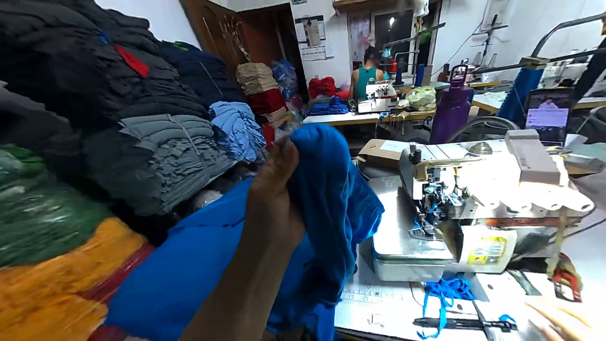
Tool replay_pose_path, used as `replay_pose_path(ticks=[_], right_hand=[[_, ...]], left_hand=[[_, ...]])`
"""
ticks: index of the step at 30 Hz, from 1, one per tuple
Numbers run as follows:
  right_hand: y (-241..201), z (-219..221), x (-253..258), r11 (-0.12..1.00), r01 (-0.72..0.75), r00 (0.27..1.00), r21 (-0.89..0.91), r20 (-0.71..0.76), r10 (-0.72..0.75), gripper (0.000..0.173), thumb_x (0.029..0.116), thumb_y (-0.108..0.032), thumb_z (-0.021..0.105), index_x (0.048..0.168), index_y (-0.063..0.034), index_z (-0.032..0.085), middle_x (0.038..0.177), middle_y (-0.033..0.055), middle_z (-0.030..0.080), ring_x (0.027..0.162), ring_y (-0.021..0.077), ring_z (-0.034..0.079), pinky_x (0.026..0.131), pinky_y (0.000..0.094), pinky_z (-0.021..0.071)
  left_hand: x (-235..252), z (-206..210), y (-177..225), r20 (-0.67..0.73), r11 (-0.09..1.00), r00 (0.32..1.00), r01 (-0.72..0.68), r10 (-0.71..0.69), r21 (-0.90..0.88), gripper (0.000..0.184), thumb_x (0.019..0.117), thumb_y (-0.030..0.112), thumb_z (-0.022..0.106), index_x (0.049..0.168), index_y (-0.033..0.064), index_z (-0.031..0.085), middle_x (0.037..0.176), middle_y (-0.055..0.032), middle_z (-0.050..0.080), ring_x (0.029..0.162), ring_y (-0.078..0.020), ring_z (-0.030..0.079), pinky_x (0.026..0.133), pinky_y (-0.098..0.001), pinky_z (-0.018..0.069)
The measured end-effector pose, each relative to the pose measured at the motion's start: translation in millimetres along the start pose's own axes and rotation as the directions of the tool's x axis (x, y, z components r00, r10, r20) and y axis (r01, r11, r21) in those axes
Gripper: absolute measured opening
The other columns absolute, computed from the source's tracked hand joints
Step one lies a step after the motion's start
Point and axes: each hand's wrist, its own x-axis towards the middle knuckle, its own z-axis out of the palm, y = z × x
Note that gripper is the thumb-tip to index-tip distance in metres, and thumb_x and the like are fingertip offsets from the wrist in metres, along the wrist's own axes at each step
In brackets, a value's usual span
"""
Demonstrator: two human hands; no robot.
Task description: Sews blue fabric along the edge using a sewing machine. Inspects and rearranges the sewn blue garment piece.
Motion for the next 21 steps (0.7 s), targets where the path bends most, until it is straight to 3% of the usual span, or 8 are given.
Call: replay_pose_path(ticks=[3, 6, 11, 13, 14, 16, 18, 21], right_hand=[[-54.8, 27.9, 21.2, 0.934, 0.124, 0.989, 0.335, 0.035, -0.144, 0.027, 0.1026, -0.013, 0.061, 0.12, 0.0044, 0.071, 0.117, 0.0252, 0.071, 0.106, 0.0338, 0.07, 0.097, 0.0409, 0.0547], [-114.5, 49.7, 47.8, 0.804, 0.119, 0.979, 0.583, 0.067, -0.193, 0.037, 0.1014, -0.015, 0.063, 0.131, 0.0072, 0.064, 0.13, 0.0301, 0.063, 0.11, 0.0318, 0.069, 0.092, 0.0368, 0.0572], [-162.3, 101.1, 83.4, 0.847, 0.098, 0.994, 0.522, -0.003, -0.113, 0.056, 0.0876, -0.008, 0.073, 0.141, 0.0011, 0.058, 0.147, 0.0321, 0.049, 0.122, 0.0362, 0.064, 0.097, 0.0421, 0.0566], [-157.2, 125.0, 90.4, 0.93, 0.108, 0.994, 0.351, -0.034, -0.103, 0.058, 0.0841, -0.003, 0.071, 0.142, -0.0056, 0.061, 0.147, 0.0295, 0.051, 0.104, 0.0367, 0.073, 0.078, 0.0432, 0.0619], [-154.4, 131.6, 90.4, 0.946, 0.128, 0.992, 0.297, -0.046, -0.12, 0.058, 0.0829, -0.001, 0.07, 0.14, -0.0068, 0.063, 0.148, 0.0294, 0.051, 0.098, 0.0373, 0.074, 0.073, 0.0434, 0.0619], [-151.3, 131.1, 86.0, 0.954, 0.142, 0.99, 0.265, -0.015, -0.143, 0.056, 0.0837, 0.001, 0.07, 0.139, -0.006, 0.063, 0.149, 0.0296, 0.05, 0.109, 0.0415, 0.07, 0.083, 0.0465, 0.0602], [-146.4, 127.9, 79.3, 0.944, 0.161, 0.986, 0.288, -0.007, -0.166, 0.045, 0.0881, -0.001, 0.067, 0.133, -0.0031, 0.067, 0.141, 0.0303, 0.057, 0.113, 0.0439, 0.067, 0.088, 0.05, 0.0582], [-142.6, 120.6, 73.0, 0.925, 0.187, 0.978, 0.332, 0.031, -0.208, 0.027, 0.0936, -0.008, 0.065, 0.118, -0.0015, 0.075, 0.112, 0.0258, 0.069, 0.096, 0.0382, 0.071, 0.082, 0.0474, 0.0588]], left_hand=[[20.9, 9.8, 28.5, 0.119, 0.992, 0.986, -0.113, 0.12, -0.062, 0.037, 0.1111, 0.021, 0.029, 0.105, 0.0199, 0.065, 0.097, 0.0078, 0.073, 0.097, -0.0032, 0.07, 0.088, -0.0238, 0.0593], [42.6, 13.5, 47.1, 0.172, 0.971, 0.956, -0.225, 0.236, -0.082, 0.044, 0.1128, 0.023, 0.016, 0.108, 0.0158, 0.059, 0.098, 0.0052, 0.07, 0.101, -0.0044, 0.068, 0.093, -0.0244, 0.0564], [74.0, -36.2, 14.4, 0.117, 0.956, 0.985, -0.151, 0.125, 0.25, 0.034, 0.113, 0.023, 0.02, 0.129, 0.013, 0.049, 0.108, 0.0079, 0.066, 0.103, 0.0017, 0.064, 0.093, -0.0214, 0.0546], [75.7, -89.8, -17.4, 0.048, 0.72, 0.997, -0.074, 0.057, 0.69, 0.033, 0.1103, 0.016, 0.035, 0.137, -0.0004, 0.046, 0.12, -0.0033, 0.061, 0.109, -0.0042, 0.061, 0.097, -0.0259, 0.0512], [70.7, -118.5, -31.0, -0.003, 0.539, 1.0, 0.005, -0.004, 0.843, 0.035, 0.1072, 0.012, 0.046, 0.137, -0.0069, 0.05, 0.13, -0.0178, 0.06, 0.117, -0.0199, 0.061, 0.102, -0.0383, 0.0487], [45.7, -159.3, -45.4, -0.1, 0.287, 0.986, 0.135, -0.135, 0.948, 0.042, 0.1036, 0.008, 0.056, 0.142, -0.0079, 0.05, 0.148, -0.0308, 0.047, 0.131, -0.0434, 0.054, 0.108, -0.0567, 0.0429], [1.6, -170.0, -47.9, -0.1, 0.228, 0.989, 0.123, -0.112, 0.966, 0.04, 0.1033, 0.007, 0.056, 0.14, -0.0066, 0.053, 0.151, -0.029, 0.045, 0.132, -0.0427, 0.053, 0.108, -0.0555, 0.0438], [-74.8, -160.9, -45.7, 0.037, 0.244, 0.997, -0.053, 0.067, 0.968, 0.028, 0.1027, 0.015, 0.056, 0.121, -0.0038, 0.067, 0.124, -0.0192, 0.065, 0.11, -0.0276, 0.066, 0.092, -0.0426, 0.0551]])
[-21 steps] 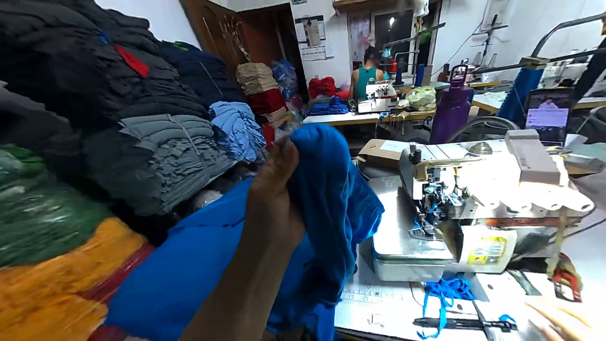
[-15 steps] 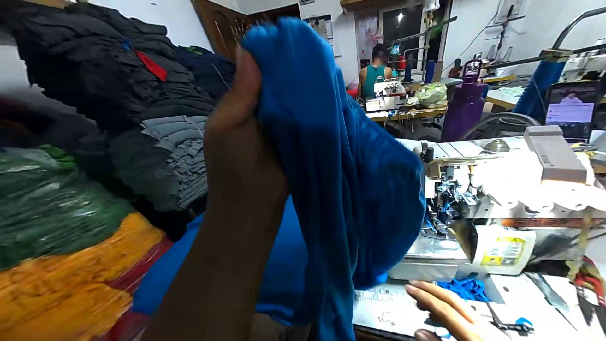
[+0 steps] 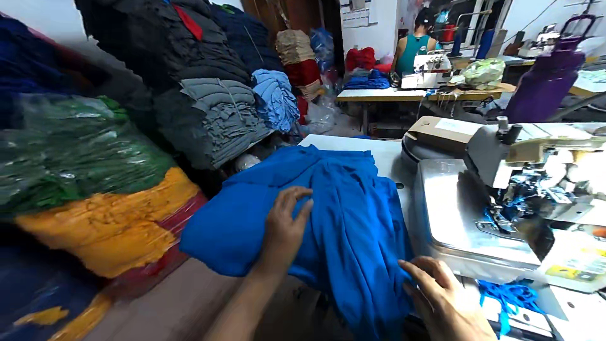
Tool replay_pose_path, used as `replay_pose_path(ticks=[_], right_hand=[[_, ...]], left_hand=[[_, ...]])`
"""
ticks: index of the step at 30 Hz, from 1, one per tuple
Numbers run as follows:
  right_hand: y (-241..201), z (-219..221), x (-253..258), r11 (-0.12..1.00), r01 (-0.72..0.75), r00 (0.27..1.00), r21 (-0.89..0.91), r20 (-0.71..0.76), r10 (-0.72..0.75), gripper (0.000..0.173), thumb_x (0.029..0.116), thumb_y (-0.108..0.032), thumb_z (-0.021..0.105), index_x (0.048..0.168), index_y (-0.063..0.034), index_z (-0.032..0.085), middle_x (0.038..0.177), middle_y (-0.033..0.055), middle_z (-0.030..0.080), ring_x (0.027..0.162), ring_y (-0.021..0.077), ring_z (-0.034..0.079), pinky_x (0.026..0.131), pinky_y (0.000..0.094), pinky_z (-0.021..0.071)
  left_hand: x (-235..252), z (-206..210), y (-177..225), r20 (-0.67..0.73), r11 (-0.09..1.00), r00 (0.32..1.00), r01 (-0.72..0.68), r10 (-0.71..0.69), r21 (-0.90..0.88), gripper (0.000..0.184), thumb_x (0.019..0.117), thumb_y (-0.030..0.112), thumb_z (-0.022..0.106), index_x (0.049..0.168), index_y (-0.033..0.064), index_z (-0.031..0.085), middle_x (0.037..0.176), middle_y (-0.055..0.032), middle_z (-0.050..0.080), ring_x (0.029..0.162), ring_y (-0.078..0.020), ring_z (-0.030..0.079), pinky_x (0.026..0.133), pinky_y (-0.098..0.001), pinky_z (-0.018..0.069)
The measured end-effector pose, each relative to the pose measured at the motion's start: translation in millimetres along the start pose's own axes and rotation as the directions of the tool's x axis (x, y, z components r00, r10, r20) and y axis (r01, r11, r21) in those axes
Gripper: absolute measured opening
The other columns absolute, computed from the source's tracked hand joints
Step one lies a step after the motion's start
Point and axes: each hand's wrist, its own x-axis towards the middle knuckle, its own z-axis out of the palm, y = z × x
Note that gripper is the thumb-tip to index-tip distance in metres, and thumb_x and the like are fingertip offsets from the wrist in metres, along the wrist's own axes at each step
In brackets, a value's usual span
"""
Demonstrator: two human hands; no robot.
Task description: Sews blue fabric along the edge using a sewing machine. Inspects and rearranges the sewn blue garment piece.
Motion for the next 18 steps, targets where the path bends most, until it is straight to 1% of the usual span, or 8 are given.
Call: replay_pose_path(ticks=[2, 4, 6, 7, 10, 13, 16, 18], right_hand=[[-3.6, 0.4, -0.2, 0.999, 0.041, 0.998, -0.002, 0.054, -0.041, 0.026, 0.0968, -0.019, 0.065, 0.112, -0.0019, 0.076, 0.101, 0.0213, 0.071, 0.089, 0.033, 0.071, 0.078, 0.0418, 0.0582], [-8.6, 7.4, 0.9, 0.996, 0.066, 0.992, -0.065, 0.11, -0.059, 0.033, 0.0954, -0.03, 0.067, 0.11, -0.0019, 0.076, 0.096, 0.0195, 0.072, 0.083, 0.0327, 0.072, 0.071, 0.0432, 0.0585], [-11.5, 19.6, 0.4, 0.987, 0.064, 0.984, -0.146, 0.174, -0.039, 0.037, 0.0909, -0.034, 0.071, 0.107, -0.0017, 0.075, 0.095, 0.0191, 0.071, 0.084, 0.0365, 0.072, 0.068, 0.0484, 0.0583], [-12.5, 25.5, -0.4, 0.982, 0.063, 0.982, -0.178, 0.186, -0.03, 0.035, 0.0888, -0.033, 0.073, 0.105, -0.002, 0.076, 0.094, 0.0189, 0.071, 0.085, 0.038, 0.071, 0.067, 0.0495, 0.058], [-12.1, 33.3, -2.3, 0.984, 0.042, 0.989, -0.172, 0.146, -0.017, 0.019, 0.0899, -0.021, 0.07, 0.093, -0.0036, 0.076, 0.089, 0.0164, 0.07, 0.083, 0.0368, 0.071, 0.068, 0.0477, 0.0578], [-9.4, 24.1, -3.1, 0.996, -0.092, 0.989, 0.016, 0.119, 0.089, 0.014, 0.0924, -0.011, 0.065, 0.091, 0.0, 0.074, 0.092, 0.0187, 0.07, 0.084, 0.0334, 0.07, 0.073, 0.0462, 0.0577], [-4.9, 6.5, -2.3, 0.963, -0.182, 0.983, 0.197, 0.07, 0.171, 0.017, 0.0951, -0.007, 0.061, 0.097, 0.0063, 0.072, 0.1, 0.0216, 0.068, 0.084, 0.0234, 0.068, 0.073, 0.0322, 0.0569], [-6.1, -8.1, -0.5, 0.893, -0.241, 0.968, 0.381, 0.033, 0.247, 0.018, 0.0982, -0.006, 0.057, 0.101, 0.0087, 0.067, 0.096, 0.0134, 0.069, 0.082, 0.0096, 0.066, 0.075, 0.023, 0.0553]], left_hand=[[-45.8, -2.1, 18.9, 0.019, 0.999, 0.999, -0.049, 0.049, 0.003, 0.03, 0.1027, 0.024, 0.054, 0.109, 0.0008, 0.071, 0.098, -0.0095, 0.071, 0.083, -0.0155, 0.069, 0.073, -0.0312, 0.0588], [-82.7, 0.9, 43.1, 0.149, 1.0, 0.989, -0.014, 0.011, 0.023, 0.039, 0.0996, 0.035, 0.058, 0.107, 0.0006, 0.074, 0.085, -0.0106, 0.071, 0.069, -0.0187, 0.069, 0.061, -0.0337, 0.058], [-105.8, 9.3, 59.5, 0.274, 0.996, 0.96, 0.036, -0.058, 0.085, 0.051, 0.0923, 0.044, 0.067, 0.113, -0.0021, 0.073, 0.087, -0.0167, 0.072, 0.069, -0.0295, 0.07, 0.061, -0.0455, 0.0583], [-113.3, 16.2, 62.8, 0.283, 0.993, 0.955, 0.057, -0.085, 0.106, 0.052, 0.0885, 0.042, 0.072, 0.115, -0.0024, 0.073, 0.088, -0.018, 0.071, 0.07, -0.0318, 0.07, 0.061, -0.0478, 0.0578], [-122.7, 31.2, 60.9, 0.216, 0.992, 0.972, 0.072, -0.094, 0.107, 0.031, 0.0858, 0.023, 0.076, 0.104, -0.0011, 0.073, 0.087, -0.0172, 0.072, 0.072, -0.0318, 0.073, 0.063, -0.0465, 0.0596], [-119.6, 27.1, 55.1, 0.171, 0.991, 0.978, 0.125, -0.117, -0.036, 0.012, 0.0883, 0.012, 0.071, 0.091, 0.0005, 0.074, 0.083, -0.0127, 0.072, 0.074, -0.0224, 0.072, 0.067, -0.0351, 0.0597], [-116.3, 16.1, 47.1, 0.097, 0.94, 0.976, 0.213, -0.194, -0.265, 0.008, 0.0857, 0.01, 0.072, 0.086, 0.0019, 0.075, 0.085, -0.0059, 0.072, 0.081, -0.0057, 0.068, 0.075, -0.0177, 0.0548], [-114.3, 4.6, 43.8, 0.084, 0.827, 0.963, 0.262, -0.254, -0.497, 0.003, 0.0878, 0.006, 0.069, 0.087, 0.005, 0.072, 0.094, 0.0022, 0.071, 0.092, 0.0028, 0.066, 0.082, -0.0129, 0.0536]])
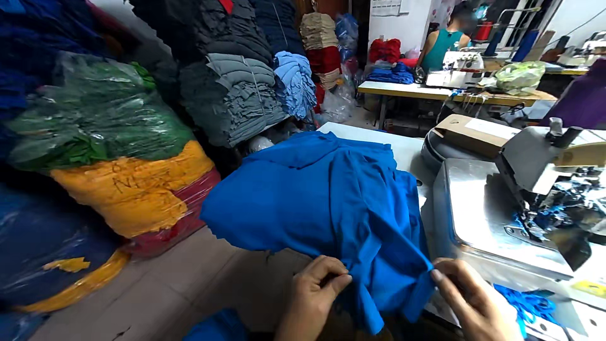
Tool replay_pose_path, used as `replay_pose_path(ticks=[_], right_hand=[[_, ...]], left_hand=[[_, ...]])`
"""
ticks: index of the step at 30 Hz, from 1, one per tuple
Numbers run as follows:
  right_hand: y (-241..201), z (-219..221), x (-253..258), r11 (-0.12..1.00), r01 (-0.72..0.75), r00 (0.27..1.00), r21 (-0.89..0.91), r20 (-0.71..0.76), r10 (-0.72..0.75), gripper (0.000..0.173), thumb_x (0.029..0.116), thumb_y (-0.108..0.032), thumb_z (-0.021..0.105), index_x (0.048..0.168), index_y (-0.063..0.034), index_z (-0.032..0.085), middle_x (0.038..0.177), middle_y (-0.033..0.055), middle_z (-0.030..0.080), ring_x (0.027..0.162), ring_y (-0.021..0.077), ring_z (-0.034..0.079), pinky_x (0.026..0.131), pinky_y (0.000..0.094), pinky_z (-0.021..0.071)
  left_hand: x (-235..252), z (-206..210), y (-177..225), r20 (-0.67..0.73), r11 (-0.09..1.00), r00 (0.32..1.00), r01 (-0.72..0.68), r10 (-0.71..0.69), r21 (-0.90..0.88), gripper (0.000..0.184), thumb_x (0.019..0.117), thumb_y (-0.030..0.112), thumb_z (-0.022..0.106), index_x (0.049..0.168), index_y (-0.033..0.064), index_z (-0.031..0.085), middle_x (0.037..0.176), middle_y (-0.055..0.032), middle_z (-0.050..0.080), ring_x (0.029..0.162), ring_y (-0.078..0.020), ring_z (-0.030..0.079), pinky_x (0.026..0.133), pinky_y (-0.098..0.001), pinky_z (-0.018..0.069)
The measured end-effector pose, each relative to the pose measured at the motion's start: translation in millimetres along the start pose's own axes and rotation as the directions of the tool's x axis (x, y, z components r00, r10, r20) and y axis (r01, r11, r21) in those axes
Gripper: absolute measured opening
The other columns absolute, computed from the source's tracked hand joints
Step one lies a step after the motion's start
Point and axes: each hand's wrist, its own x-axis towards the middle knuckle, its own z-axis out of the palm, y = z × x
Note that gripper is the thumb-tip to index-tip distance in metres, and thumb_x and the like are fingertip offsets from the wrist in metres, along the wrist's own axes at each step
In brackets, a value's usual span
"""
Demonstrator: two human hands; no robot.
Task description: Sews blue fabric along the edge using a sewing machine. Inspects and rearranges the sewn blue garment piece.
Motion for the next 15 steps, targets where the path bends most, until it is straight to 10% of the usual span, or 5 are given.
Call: replay_pose_path(ticks=[3, 8, 13, 15], right_hand=[[-11.6, -13.8, 6.1, 0.896, -0.12, 0.99, 0.426, -0.011, 0.138, 0.012, 0.1034, -0.003, 0.044, 0.1, -0.0105, 0.053, 0.083, -0.0126, 0.06, 0.074, -0.0056, 0.059, 0.069, 0.0159, 0.0515], [-32.7, -18.5, 18.0, 0.628, -0.13, 0.966, 0.767, -0.046, 0.256, 0.026, 0.1079, -0.005, 0.033, 0.098, -0.0139, 0.055, 0.082, -0.0078, 0.07, 0.076, 0.0012, 0.068, 0.071, 0.0206, 0.0593], [-47.5, -1.4, 15.1, 0.879, 0.02, 1.0, 0.477, 0.009, -0.027, 0.01, 0.1053, -0.006, 0.048, 0.104, -0.0092, 0.058, 0.086, -0.0122, 0.065, 0.076, -0.0063, 0.063, 0.07, 0.0152, 0.0553], [-69.4, 9.0, 7.9, 0.928, 0.18, 0.97, 0.326, 0.097, -0.222, 0.013, 0.1034, -0.006, 0.052, 0.103, 0.0045, 0.061, 0.087, 0.0018, 0.066, 0.078, -0.0021, 0.061, 0.073, 0.0158, 0.0523]], left_hand=[[4.8, -17.5, 6.8, -0.085, 0.988, 0.995, 0.037, -0.05, -0.151, 0.009, 0.0925, 0.007, 0.065, 0.09, 0.0145, 0.07, 0.1, 0.0122, 0.07, 0.097, 0.0061, 0.064, 0.086, -0.0138, 0.0532], [14.1, -38.8, 0.0, -0.328, 0.906, 0.932, -0.002, 0.155, 0.423, 0.021, 0.0928, 0.019, 0.064, 0.089, -0.0015, 0.07, 0.117, -0.0145, 0.065, 0.105, -0.0105, 0.063, 0.086, -0.0222, 0.0523], [-17.8, -1.1, 67.3, 0.16, 0.971, 0.965, -0.222, 0.206, 0.093, 0.019, 0.103, 0.012, 0.058, 0.1, -0.002, 0.07, 0.108, -0.0151, 0.072, 0.109, -0.01, 0.067, 0.096, -0.0237, 0.053], [-25.9, 31.1, 69.0, 0.255, 0.986, 0.953, -0.161, 0.165, -0.038, 0.018, 0.0952, 0.001, 0.059, 0.1, -0.0128, 0.07, 0.1, -0.0209, 0.073, 0.097, -0.0163, 0.07, 0.089, -0.0263, 0.0547]])
